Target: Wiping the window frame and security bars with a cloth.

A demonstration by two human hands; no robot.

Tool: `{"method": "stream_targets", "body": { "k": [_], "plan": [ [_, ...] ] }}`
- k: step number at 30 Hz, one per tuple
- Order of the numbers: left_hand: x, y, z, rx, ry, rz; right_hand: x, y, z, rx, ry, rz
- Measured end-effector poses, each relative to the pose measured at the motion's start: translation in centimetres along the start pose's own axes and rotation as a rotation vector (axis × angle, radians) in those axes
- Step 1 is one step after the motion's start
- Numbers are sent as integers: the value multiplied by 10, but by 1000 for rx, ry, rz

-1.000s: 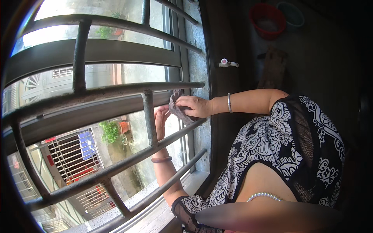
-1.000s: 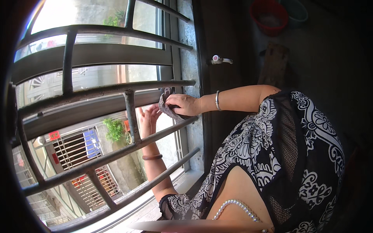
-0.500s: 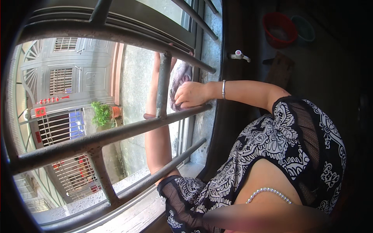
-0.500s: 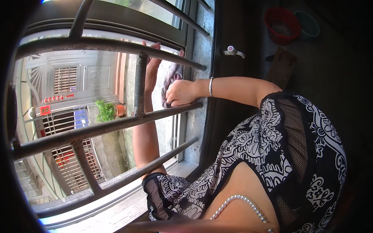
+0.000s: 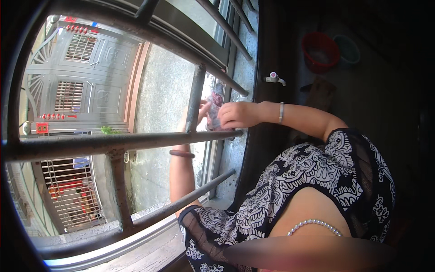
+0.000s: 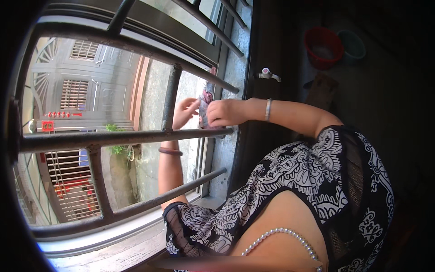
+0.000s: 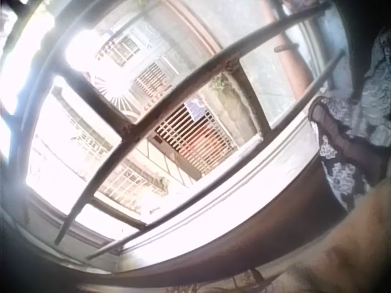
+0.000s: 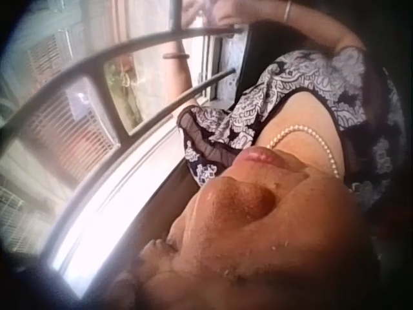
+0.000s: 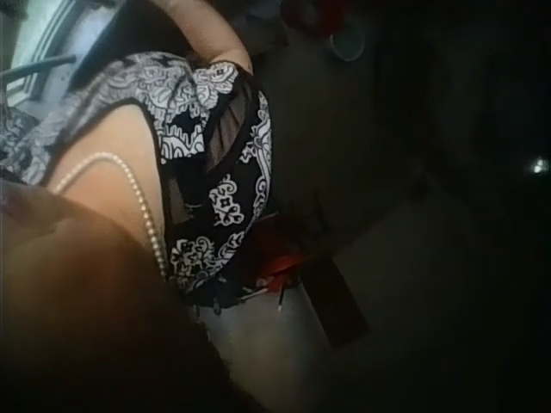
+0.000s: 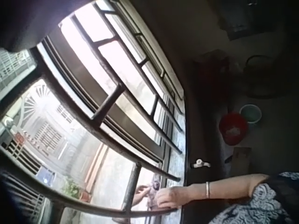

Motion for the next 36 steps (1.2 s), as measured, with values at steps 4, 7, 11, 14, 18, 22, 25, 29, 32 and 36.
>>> {"method": "stream_targets", "body": {
  "k": [4, 7, 11, 14, 18, 22, 25, 29, 32, 36],
  "plan": [
    [-18, -18, -31, 0, -106, 23, 0, -2, 85, -41, -241, -212],
    [5, 8, -25, -391, -129, -37, 34, -19, 154, -32, -627, -163],
    [13, 87, 69, -605, -642, 43, 114, -8, 138, -323, -669, 145],
    [16, -34, 68, -577, -852, 21, 132, 0, 155, -728, -713, 275],
    [3, -83, 41, -828, -651, -90, 185, -39, 142, -837, -827, 194],
    [-19, -86, 1, -345, -202, -218, 209, -57, 125, -826, -868, 190],
    [-46, -105, 13, -359, -161, -130, 188, -27, 133, -661, -902, 453],
    [-45, -43, 41, -660, -215, 159, 186, -16, 142, -664, -869, 439],
    [-31, -46, 26, -614, -252, 173, 192, -20, 155, -702, -910, 469],
    [-34, -20, -7, -335, -58, 186, 203, -33, 133, -569, -934, 300]
  ]
}}
Point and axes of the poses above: each hand's wrist, its own x-axis towards the middle knuckle, its own z-axis out of the back of the hand, y = z × x, the point moved 8 cm from there along x, towards the middle knuckle, and after that the axes turned 13 degrees about -y, right-handed, at the moved point
